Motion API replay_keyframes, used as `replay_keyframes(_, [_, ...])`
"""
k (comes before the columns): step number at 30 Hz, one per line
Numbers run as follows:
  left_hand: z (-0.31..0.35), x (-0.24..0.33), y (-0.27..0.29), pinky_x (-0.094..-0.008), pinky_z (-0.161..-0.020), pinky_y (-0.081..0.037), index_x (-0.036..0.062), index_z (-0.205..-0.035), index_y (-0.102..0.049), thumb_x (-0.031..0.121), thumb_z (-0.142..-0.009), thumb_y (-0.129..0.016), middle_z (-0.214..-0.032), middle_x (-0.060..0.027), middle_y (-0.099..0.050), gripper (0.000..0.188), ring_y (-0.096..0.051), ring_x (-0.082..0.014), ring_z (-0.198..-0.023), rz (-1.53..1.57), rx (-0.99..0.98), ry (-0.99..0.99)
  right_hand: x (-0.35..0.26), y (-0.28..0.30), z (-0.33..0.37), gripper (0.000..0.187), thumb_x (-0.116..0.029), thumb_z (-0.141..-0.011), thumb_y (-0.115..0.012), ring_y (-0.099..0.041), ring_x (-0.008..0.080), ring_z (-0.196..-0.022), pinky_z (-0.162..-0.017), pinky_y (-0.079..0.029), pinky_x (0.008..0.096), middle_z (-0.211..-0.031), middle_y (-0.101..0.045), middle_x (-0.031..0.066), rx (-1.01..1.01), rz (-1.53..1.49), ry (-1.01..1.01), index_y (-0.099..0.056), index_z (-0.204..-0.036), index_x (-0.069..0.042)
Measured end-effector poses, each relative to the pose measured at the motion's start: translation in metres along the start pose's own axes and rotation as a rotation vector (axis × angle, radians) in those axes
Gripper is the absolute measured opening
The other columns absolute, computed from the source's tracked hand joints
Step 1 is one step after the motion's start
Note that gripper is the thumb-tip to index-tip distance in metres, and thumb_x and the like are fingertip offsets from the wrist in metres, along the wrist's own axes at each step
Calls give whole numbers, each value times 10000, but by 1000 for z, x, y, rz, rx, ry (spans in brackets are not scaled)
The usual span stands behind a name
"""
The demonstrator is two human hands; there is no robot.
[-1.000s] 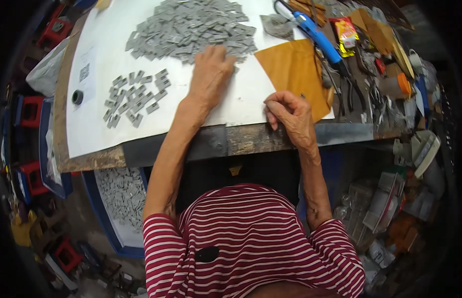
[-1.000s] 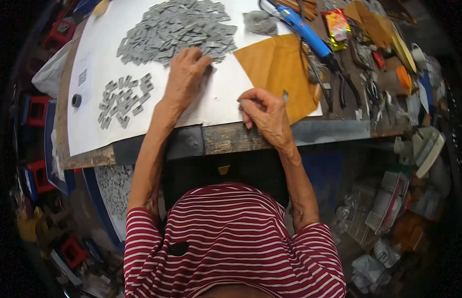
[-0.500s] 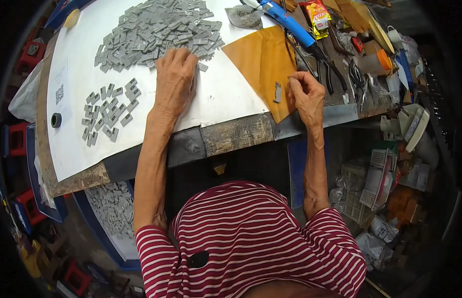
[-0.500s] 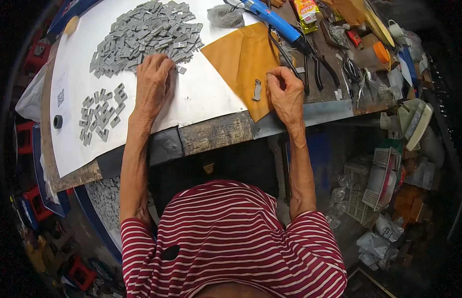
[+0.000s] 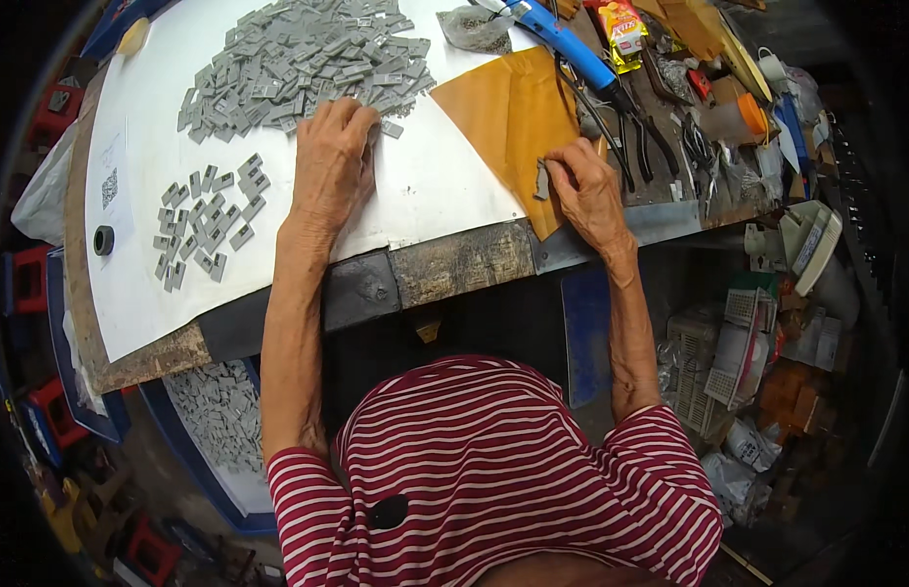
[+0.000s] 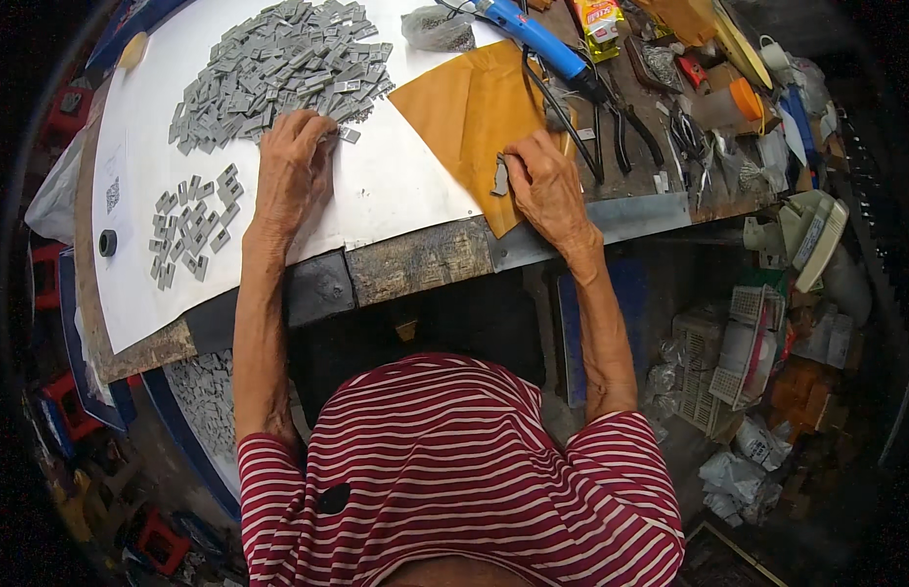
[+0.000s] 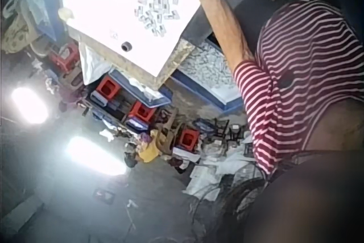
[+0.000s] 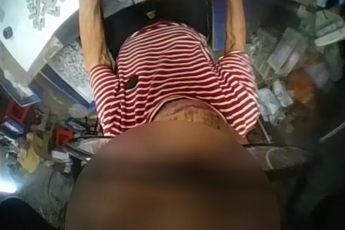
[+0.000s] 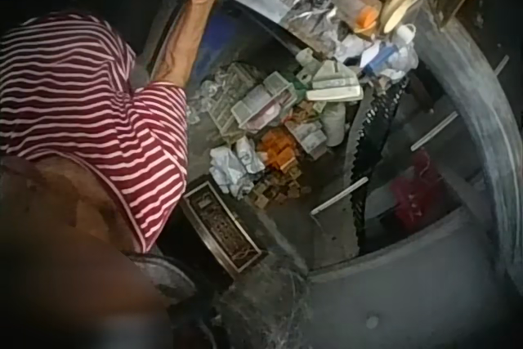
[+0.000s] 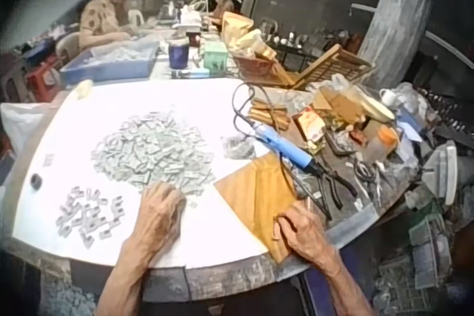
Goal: Sanding or smoothing small grey rectangular components on a piece of sandpaper at a workbench.
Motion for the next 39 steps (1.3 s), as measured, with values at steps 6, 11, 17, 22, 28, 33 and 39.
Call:
replay_keyframes(6, [-2, -3, -1, -349, -723, -394, 58, -912, -559, -39, -704, -587, -876, -92, -554, 231, -526, -264, -832, 28, 38, 5, -11, -3, -4, 72, 13, -766, -568, -550, 329, -678, -554, -438, 372, -765, -521, 134, -53, 121, 117, -523, -822, 8])
replay_keyframes(11, [-1, -6, -3, -354, -698, -390, 57, -906, -556, -22, -717, -591, -837, -88, -547, 208, -527, -263, -803, 37, 54, 6, -11, -8, -3, 107, 21, -755, -564, -539, 336, -670, -548, -434, 388, -759, -506, 135, -61, 198, 164, -491, -831, 1])
replay_keyframes(17, [-2, -6, -6, -351, -734, -366, 67, -937, -545, -28, -704, -576, -845, -74, -520, 254, -499, -234, -835, 62, 26, 37, -10, -8, -3, 107, 13, -757, -558, -535, 336, -665, -544, -431, 387, -753, -499, 146, -58, 185, 190, -481, -830, 2])
replay_keyframes(22, [-2, -8, -8, -351, -727, -364, 66, -909, -557, 3, -728, -577, -835, -75, -517, 193, -498, -236, -822, 65, 38, 37, -9, -7, -3, 100, 15, -755, -553, -535, 335, -672, -547, -430, 390, -750, -502, 147, -43, 154, 189, -481, -824, 3])
replay_keyframes(28, [-3, -7, -8, -355, -705, -357, 68, -857, -549, -1, -723, -565, -792, -79, -493, 152, -489, -241, -797, 77, 63, 31, -7, -6, -4, 87, 20, -752, -546, -537, 339, -671, -547, -428, 394, -747, -504, 147, -32, 135, 191, -487, -814, 3])
replay_keyframes(33, [-3, -7, -7, -357, -693, -361, 58, -834, -533, -16, -707, -565, -779, -86, -482, 150, -484, -251, -790, 120, 70, 32, -8, -3, -4, 92, 8, -757, -540, -538, 350, -682, -563, -433, 400, -753, -504, 156, -34, 110, 160, -473, -820, 5])
replay_keyframes(39, [-4, -7, -5, -359, -685, -377, 42, -820, -517, -34, -696, -562, -781, -96, -472, 152, -479, -266, -790, 136, 84, 35, 6, 0, -3, 72, -29, -792, -521, -547, 277, -622, -558, -441, 364, -713, -530, 137, 6, -49, -52, -491, -832, 23])
Point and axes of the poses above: each hand's wrist, its own z-axis away from the middle knuckle, its own y-axis out of the back of the hand, x = y × z, the point moved 6 cm from there along -z, towards the middle knuckle
